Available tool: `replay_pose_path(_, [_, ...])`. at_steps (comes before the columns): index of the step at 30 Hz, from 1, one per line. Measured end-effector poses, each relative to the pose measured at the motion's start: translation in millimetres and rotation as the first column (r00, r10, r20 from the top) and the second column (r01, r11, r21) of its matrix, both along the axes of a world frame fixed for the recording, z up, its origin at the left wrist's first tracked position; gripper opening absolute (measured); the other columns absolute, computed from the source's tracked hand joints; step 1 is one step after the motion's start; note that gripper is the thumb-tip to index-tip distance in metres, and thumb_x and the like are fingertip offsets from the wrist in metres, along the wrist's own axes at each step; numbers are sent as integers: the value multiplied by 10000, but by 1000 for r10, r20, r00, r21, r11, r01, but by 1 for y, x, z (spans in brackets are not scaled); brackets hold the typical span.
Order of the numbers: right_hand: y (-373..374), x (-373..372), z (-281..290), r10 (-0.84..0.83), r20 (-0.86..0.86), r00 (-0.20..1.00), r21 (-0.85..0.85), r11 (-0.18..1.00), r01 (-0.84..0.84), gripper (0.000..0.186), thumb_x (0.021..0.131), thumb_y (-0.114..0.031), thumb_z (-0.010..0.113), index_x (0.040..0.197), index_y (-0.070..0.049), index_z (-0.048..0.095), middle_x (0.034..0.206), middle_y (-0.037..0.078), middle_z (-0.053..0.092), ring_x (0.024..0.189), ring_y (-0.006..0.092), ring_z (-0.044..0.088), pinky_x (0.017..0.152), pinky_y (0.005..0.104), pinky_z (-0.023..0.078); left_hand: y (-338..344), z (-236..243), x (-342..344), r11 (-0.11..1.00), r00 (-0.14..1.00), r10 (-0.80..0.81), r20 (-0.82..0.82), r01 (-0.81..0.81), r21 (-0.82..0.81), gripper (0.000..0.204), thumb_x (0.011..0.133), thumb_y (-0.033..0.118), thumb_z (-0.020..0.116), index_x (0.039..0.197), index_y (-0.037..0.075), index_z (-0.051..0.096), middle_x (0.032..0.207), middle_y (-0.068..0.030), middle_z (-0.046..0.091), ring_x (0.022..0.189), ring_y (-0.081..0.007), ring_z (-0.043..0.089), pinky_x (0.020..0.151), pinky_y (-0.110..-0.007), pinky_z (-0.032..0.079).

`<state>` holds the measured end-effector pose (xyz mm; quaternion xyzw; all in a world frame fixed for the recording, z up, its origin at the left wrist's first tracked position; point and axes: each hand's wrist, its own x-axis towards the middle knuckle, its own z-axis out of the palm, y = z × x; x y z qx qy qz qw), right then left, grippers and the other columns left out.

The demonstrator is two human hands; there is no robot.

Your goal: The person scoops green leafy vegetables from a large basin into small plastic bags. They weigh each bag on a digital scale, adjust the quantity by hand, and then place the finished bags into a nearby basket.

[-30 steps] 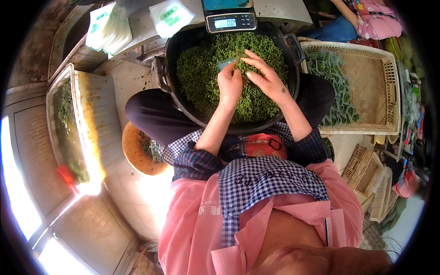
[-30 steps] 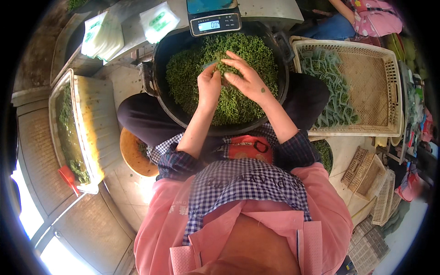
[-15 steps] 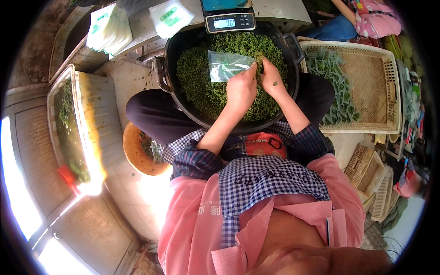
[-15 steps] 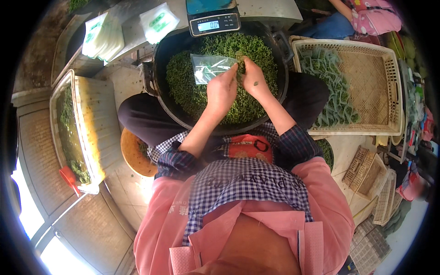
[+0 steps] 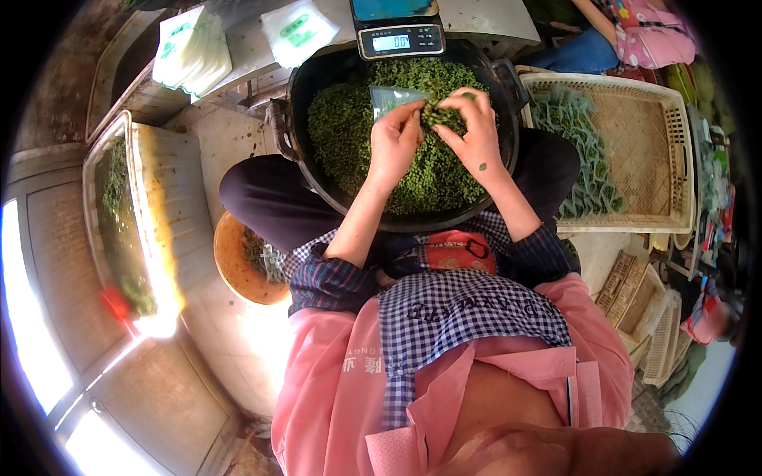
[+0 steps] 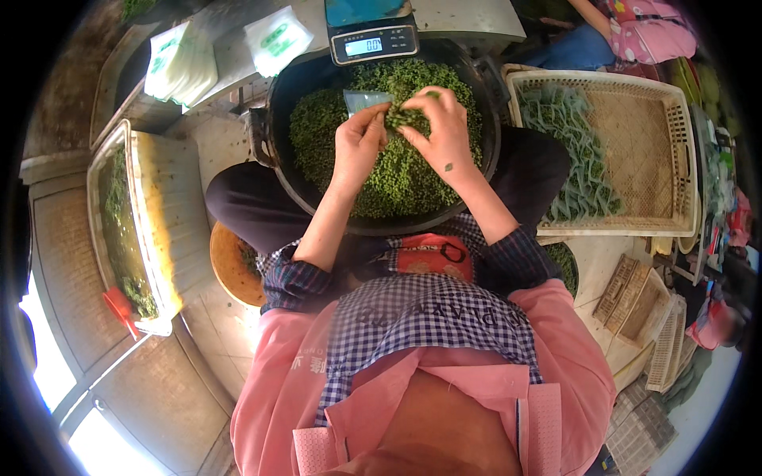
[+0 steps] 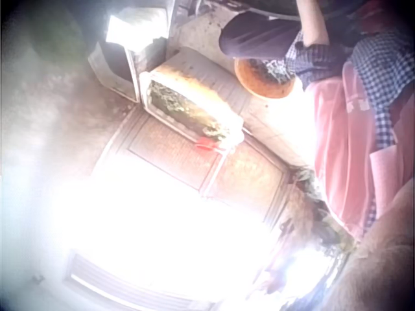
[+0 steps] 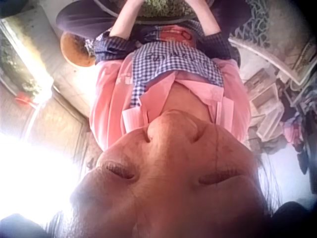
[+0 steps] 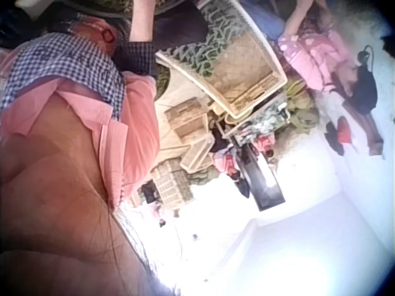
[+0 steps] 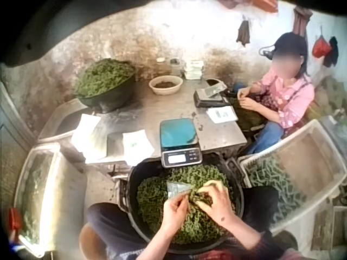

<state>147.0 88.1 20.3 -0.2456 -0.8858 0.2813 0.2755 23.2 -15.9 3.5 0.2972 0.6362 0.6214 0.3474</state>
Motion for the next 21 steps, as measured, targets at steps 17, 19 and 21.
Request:
replay_pose_path(17, [6,1,-9,26,-76,997,-897,436,-80,392,870,-87,627,1233,-30,490,1104,42,559,937,101,549,801,236,467,11,-4,-18,994,995,-100,18,101,-44,238,943,75,480,1099,-11,639,619,17,505,541,-56,448,501,-214,378])
replay_pose_path(19, [7,4,-1,54,-69,996,-891,446,-86,519,849,-103,654,1312,-12,438,1125,66,576,945,148,573,788,267,493,14,-7,-21,995,991,-96,89,97,-10,239,946,81,485,1107,-16,631,619,18,504,541,-56,443,504,-212,374])
replay_pose_path(21, [8,7,0,47,-59,997,-771,632,-75,516,847,-97,651,1308,-9,437,1131,80,576,948,157,579,786,274,498,16,-12,-20,996,985,-90,144,88,20,239,949,88,488,1113,-17,627,621,19,506,540,-57,439,505,-214,372])
